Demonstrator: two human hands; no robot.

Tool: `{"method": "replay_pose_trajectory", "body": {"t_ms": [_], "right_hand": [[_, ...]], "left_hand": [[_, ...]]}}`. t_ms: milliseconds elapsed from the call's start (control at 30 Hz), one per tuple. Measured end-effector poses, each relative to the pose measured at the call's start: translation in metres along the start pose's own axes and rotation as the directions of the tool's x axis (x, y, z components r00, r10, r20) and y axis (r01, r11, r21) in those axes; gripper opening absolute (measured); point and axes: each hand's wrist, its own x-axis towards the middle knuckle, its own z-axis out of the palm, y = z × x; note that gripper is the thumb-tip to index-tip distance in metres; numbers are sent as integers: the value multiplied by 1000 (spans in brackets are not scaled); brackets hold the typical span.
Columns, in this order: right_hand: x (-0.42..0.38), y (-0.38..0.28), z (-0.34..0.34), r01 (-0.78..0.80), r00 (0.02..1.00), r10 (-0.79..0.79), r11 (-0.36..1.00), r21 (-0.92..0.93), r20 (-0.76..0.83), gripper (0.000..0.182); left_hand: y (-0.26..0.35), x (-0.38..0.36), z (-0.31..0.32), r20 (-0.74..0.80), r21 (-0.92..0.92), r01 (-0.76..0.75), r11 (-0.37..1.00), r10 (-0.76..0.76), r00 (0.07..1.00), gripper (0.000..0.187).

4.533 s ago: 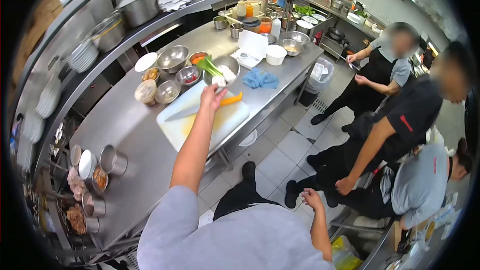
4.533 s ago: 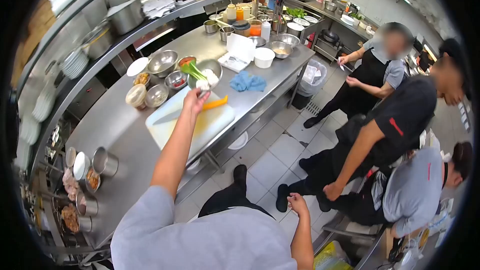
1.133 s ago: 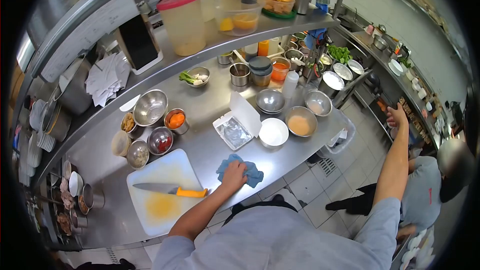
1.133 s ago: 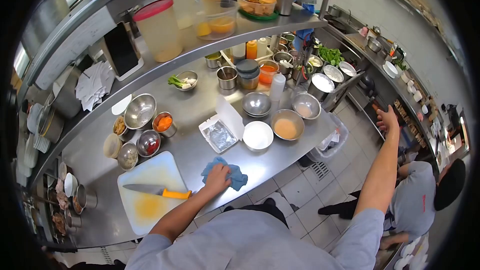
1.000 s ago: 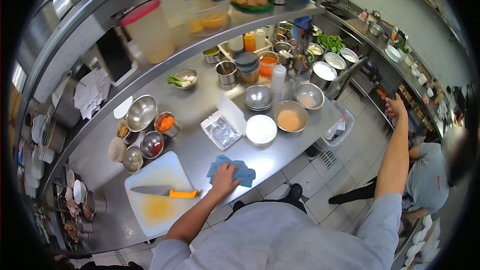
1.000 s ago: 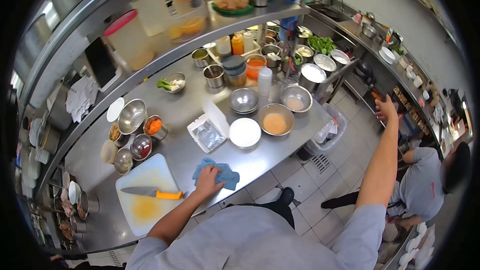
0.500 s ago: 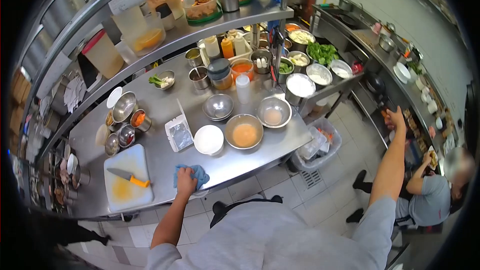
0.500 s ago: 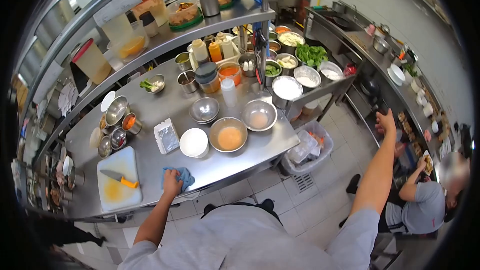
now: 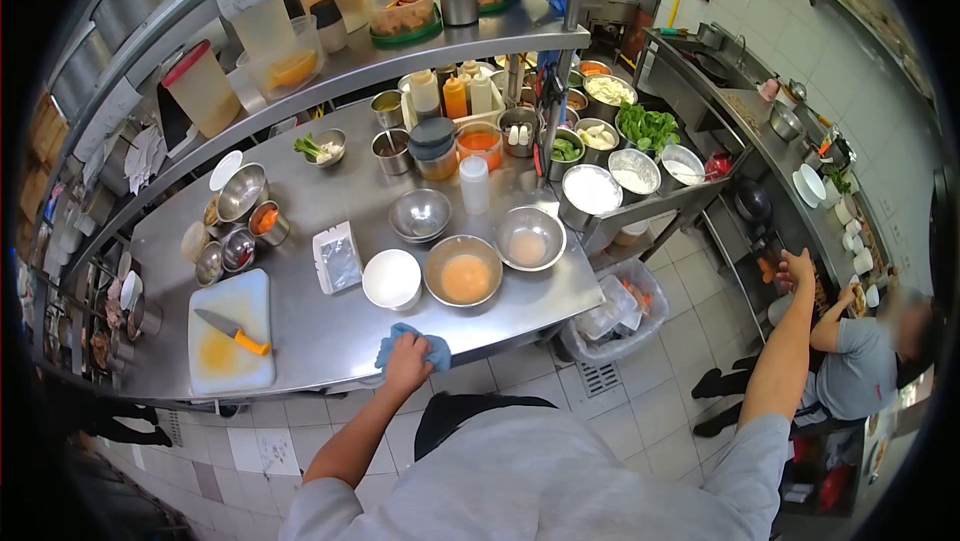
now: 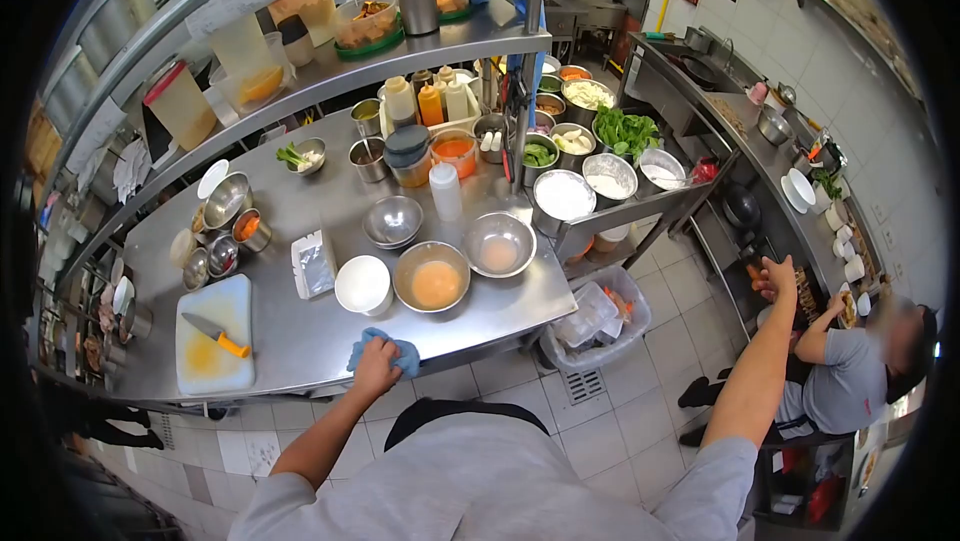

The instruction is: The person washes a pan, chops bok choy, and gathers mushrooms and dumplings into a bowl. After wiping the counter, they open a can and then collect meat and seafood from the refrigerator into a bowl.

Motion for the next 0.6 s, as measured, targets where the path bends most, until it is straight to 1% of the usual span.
{"method": "replay_pose_trajectory", "body": {"t_ms": [67, 167, 200, 233, 333, 367, 400, 500, 600], "right_hand": [[8, 7, -2, -12, 1000, 12, 1000, -22, 2, 91], [13, 12, 0, 1, 1000, 0, 1000, -27, 10, 90], [12, 12, 0, 5, 1000, -5, 1000, -19, 9, 90], [6, 11, 4, 22, 999, -22, 1000, 16, 42, 91], [-19, -2, 22, 29, 998, -32, 998, 58, 48, 94], [-21, -4, 25, 43, 997, -47, 995, 85, 54, 95], [-22, -7, 27, 24, 997, -32, 995, 99, 72, 96], [-33, -12, 40, 42, 997, -47, 995, 86, 54, 96], [-26, -4, 54, 31, 998, -36, 997, 73, 60, 96]], "left_hand": [[12, 12, 7, 0, -31, -67, 997, 67, 998, 35], [29, 26, 17, 42, -21, -166, 986, 167, 985, 32], [32, 32, 22, 58, -21, -209, 978, 209, 976, 31], [36, 38, 27, 64, -25, -248, 968, 250, 966, 29], [52, 52, 34, 101, -60, -316, 947, 321, 942, 30], [57, 56, 37, 121, -76, -319, 945, 326, 937, 30], [62, 62, 40, 119, -93, -331, 939, 341, 932, 30], [67, 68, 49, 159, -154, -338, 928, 361, 919, 32], [58, 66, 38, 226, -239, -318, 918, 371, 901, 32]]}}
